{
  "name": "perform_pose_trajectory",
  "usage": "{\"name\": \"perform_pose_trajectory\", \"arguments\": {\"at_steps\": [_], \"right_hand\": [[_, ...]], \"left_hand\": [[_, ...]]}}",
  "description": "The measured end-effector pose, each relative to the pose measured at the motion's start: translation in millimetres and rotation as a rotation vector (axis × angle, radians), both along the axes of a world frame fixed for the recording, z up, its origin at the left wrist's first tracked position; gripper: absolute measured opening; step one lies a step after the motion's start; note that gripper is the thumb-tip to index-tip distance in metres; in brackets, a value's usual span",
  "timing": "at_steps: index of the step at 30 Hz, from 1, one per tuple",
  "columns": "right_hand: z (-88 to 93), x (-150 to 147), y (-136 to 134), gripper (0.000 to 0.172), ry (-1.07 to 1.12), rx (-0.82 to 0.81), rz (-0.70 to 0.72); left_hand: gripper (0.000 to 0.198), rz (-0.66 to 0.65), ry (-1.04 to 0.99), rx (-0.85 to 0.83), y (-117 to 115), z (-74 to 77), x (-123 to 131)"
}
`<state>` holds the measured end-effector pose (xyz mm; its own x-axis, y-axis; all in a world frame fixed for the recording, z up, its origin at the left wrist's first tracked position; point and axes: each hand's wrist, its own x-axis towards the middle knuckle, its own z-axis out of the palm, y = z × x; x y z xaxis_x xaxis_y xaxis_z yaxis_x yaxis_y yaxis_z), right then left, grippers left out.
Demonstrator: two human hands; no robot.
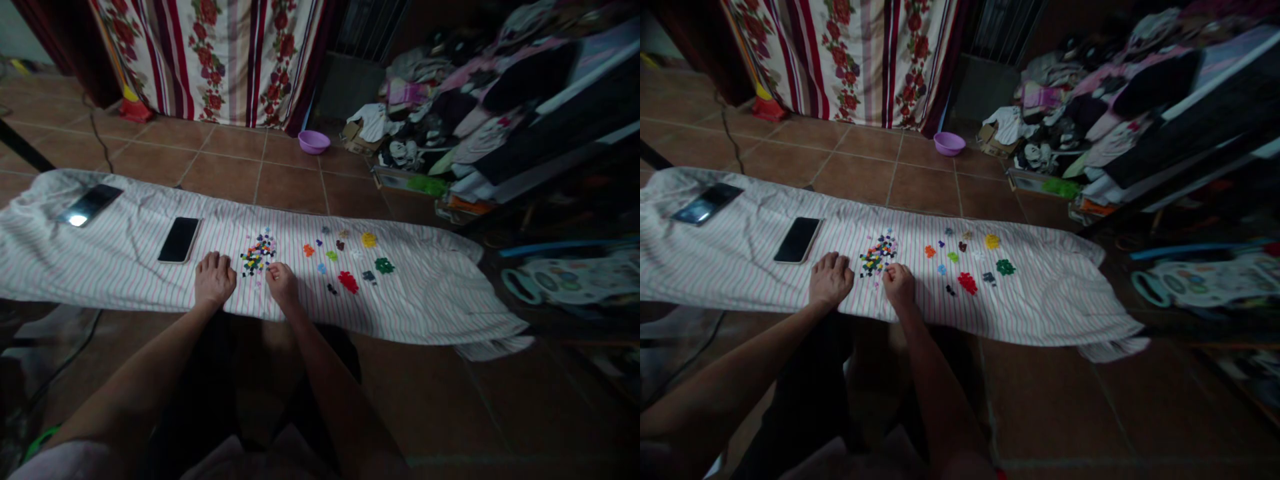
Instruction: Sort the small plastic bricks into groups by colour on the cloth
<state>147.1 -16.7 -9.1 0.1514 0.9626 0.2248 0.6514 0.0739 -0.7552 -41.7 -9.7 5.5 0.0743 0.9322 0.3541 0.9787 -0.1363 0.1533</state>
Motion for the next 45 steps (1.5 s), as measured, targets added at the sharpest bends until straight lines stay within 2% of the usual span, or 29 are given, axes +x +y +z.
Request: {"name": "perform_pose_trajectory", "arguments": {"at_steps": [7, 19, 24, 29, 45], "right_hand": [[-3.2, 3, -5, 0.013, 0.211, -0.062, -0.039], [-8.5, 6, -8, 0.014, 0.378, -0.115, -0.045], [-10.0, 9, -5, 0.018, 0.58, -0.126, -0.011], [-7.9, 17, -4, 0.027, 0.683, -0.101, 0.03], [-7.7, 19, -4, 0.028, 0.725, -0.116, 0.048]], "left_hand": [[0.03, 0.0, 0.0, -0.007, 0, 1.4, 1], [0.03, -0.01, -0.008, 0.002, -1, 2.1, 0], [0.031, -0.013, 0.005, -0.007, -1, 2.8, 0], [0.03, -0.006, 0.005, -0.009, 0, 2.0, 0], [0.032, -0.004, -0.016, -0.02, 0, -1.0, -1]]}}
